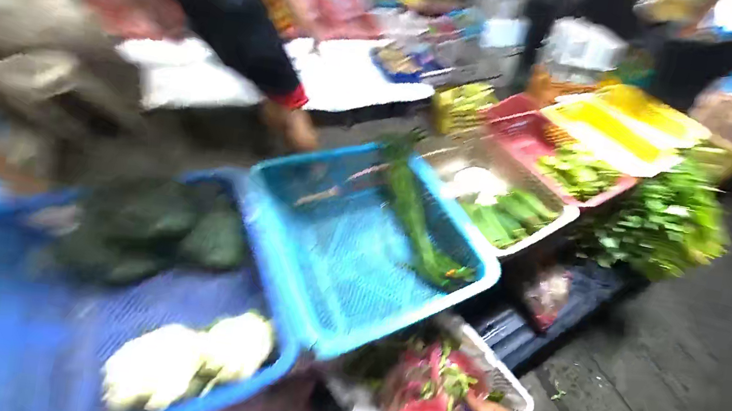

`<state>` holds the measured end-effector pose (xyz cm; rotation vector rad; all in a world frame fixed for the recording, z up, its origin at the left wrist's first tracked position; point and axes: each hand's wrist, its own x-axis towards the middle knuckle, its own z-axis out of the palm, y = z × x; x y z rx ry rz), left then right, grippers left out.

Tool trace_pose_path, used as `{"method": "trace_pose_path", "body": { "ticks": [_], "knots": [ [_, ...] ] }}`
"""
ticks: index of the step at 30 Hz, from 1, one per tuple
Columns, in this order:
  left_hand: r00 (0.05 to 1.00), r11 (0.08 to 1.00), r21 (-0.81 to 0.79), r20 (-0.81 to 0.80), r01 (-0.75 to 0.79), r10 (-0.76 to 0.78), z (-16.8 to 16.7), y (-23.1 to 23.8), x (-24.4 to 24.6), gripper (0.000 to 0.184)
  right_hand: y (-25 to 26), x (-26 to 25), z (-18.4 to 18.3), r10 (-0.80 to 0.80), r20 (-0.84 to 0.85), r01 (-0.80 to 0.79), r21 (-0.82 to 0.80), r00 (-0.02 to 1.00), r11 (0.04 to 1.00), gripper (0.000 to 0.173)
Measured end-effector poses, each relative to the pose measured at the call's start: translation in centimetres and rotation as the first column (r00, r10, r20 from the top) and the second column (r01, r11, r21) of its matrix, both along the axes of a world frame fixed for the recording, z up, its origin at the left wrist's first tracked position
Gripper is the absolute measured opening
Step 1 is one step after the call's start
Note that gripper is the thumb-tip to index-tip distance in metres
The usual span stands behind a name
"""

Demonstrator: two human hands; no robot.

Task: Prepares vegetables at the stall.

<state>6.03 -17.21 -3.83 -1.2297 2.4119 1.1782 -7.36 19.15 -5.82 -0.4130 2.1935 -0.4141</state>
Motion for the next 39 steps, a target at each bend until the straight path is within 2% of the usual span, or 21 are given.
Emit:
{"method": "trace_pose_path", "body": {
  "ticks": [2,5,10,12,14,16,17,19,21,23,25,27,30,32,34,35,37,39],
  "knots": [
    [0.997,0.997,-0.007,0.012,-0.080,0.080,1.1,-1.3,1.0,0.052,-1.8,-1.2,0.5,0.007,-0.026,-0.006,0.057,1.000,0.998,0.061],
    [0.956,0.955,-0.077,0.051,-0.286,0.290,2.7,-3.9,3.2,0.046,-4.6,-1.8,-0.5,0.013,-0.096,-0.004,0.092,0.995,0.996,0.064],
    [0.780,0.750,-0.227,-0.085,-0.621,0.620,3.5,-8.6,7.1,0.041,-6.7,-2.2,-3.1,0.077,-0.177,-0.058,0.111,0.981,0.992,0.064],
    [0.749,0.725,-0.209,-0.065,-0.656,0.659,3.9,-10.4,7.4,0.043,-6.9,-2.7,-4.0,0.122,-0.185,-0.095,0.148,0.975,0.984,0.068],
    [0.818,0.792,-0.233,-0.029,-0.565,0.575,3.5,-12.0,7.0,0.038,-7.2,-3.4,-4.4,0.178,-0.163,-0.140,0.219,0.970,0.966,0.069],
    [0.935,0.882,-0.326,-0.017,-0.340,0.354,2.3,-13.2,5.9,0.034,-7.7,-4.2,-4.4,0.210,-0.105,-0.172,0.293,0.972,0.941,0.074],
    [0.969,0.906,-0.352,-0.008,-0.234,0.247,1.9,-13.4,4.9,0.036,-7.9,-4.7,-4.5,0.211,-0.086,-0.176,0.310,0.974,0.934,0.076],
    [0.988,0.945,-0.297,0.027,-0.136,0.151,1.6,-13.3,2.3,0.042,-8.6,-5.6,-4.4,0.192,-0.041,-0.167,0.341,0.981,0.925,0.081],
    [0.991,0.971,-0.205,0.027,-0.122,0.131,0.8,-12.5,0.4,0.050,-9.5,-6.4,-4.1,0.169,0.011,-0.160,0.384,0.986,0.910,0.084],
    [0.989,0.979,-0.188,0.112,-0.077,0.099,1.5,-11.7,-0.8,0.053,-10.2,-6.8,-3.8,0.143,0.045,-0.149,0.397,0.989,0.906,0.082],
    [0.985,0.984,-0.152,0.130,-0.094,0.114,2.3,-11.5,-1.2,0.053,-10.9,-7.0,-3.6,0.129,0.047,-0.137,0.399,0.991,0.907,0.079],
    [0.986,0.990,-0.111,0.131,-0.085,0.100,2.1,-11.7,-0.7,0.050,-10.6,-6.7,-3.5,0.138,0.033,-0.140,0.390,0.990,0.910,0.078],
    [0.998,0.990,-0.131,0.041,-0.050,0.056,0.7,-12.6,0.5,0.054,-9.7,-6.7,-3.8,0.120,-0.008,-0.110,0.350,0.993,0.930,0.074],
    [0.992,0.991,-0.133,0.123,0.014,0.003,-0.3,-13.2,1.1,0.053,-9.0,-6.6,-4.0,0.114,-0.017,-0.101,0.349,0.993,0.932,0.071],
    [0.980,0.996,-0.079,0.197,0.034,-0.018,0.7,-13.4,1.0,0.051,-8.3,-6.7,-4.3,0.102,-0.011,-0.091,0.363,0.995,0.927,0.071],
    [0.983,0.997,-0.072,0.186,0.027,-0.014,1.1,-13.5,1.1,0.049,-8.1,-6.8,-4.4,0.095,-0.007,-0.086,0.362,0.995,0.928,0.070],
    [0.984,0.992,-0.116,0.177,0.049,-0.028,1.4,-13.5,0.9,0.049,-8.0,-7.0,-4.4,0.102,0.001,-0.095,0.366,0.995,0.926,0.069],
    [0.964,0.961,-0.218,0.238,0.173,-0.119,0.2,-13.8,0.8,0.048,-8.1,-7.3,-4.5,0.113,0.000,-0.105,0.367,0.994,0.924,0.071]
  ]
}}
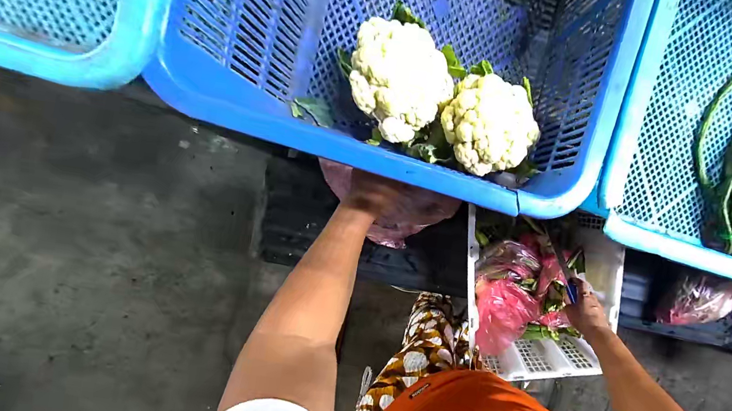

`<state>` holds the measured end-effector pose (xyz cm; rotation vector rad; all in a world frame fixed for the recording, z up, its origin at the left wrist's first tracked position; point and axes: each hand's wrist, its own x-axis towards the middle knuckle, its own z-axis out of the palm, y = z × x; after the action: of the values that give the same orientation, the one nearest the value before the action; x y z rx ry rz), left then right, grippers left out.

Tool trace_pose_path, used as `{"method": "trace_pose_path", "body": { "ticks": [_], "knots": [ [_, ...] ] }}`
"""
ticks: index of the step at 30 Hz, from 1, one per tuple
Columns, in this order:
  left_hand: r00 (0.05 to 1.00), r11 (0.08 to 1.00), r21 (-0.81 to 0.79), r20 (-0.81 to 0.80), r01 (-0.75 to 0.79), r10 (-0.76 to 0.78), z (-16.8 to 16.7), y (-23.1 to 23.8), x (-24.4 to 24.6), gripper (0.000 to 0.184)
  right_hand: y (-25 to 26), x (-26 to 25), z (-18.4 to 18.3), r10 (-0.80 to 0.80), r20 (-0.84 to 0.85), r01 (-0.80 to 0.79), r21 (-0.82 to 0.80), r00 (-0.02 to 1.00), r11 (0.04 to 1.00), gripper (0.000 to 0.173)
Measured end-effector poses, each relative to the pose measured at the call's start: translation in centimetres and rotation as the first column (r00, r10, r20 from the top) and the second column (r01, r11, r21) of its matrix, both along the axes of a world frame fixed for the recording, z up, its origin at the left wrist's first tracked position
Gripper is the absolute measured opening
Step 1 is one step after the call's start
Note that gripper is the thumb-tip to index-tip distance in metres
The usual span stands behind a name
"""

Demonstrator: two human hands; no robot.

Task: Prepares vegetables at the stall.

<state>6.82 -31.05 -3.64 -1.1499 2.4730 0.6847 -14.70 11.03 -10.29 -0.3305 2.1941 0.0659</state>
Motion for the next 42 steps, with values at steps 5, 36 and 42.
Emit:
{"method": "trace_pose_path", "body": {
  "ticks": [5,36,42],
  "knots": [
    [0.999,1.000,-0.007,0.043,0.024,-0.024,-1.2,1.6,2.2,0.076,-0.1,-0.3,1.6,-0.013,-0.002,0.013,0.018,1.000,1.000,0.071],
    [0.566,0.913,0.198,-0.732,-0.357,0.380,19.9,22.3,9.4,0.035,5.7,-7.5,30.4,-0.139,-0.648,-0.381,-0.592,0.749,0.710,0.043],
    [0.515,0.883,0.433,-0.722,-0.183,0.461,16.0,26.0,1.4,0.029,-3.1,-13.8,29.8,0.096,-0.650,-0.413,-0.355,0.754,0.839,0.040]
  ]
}}
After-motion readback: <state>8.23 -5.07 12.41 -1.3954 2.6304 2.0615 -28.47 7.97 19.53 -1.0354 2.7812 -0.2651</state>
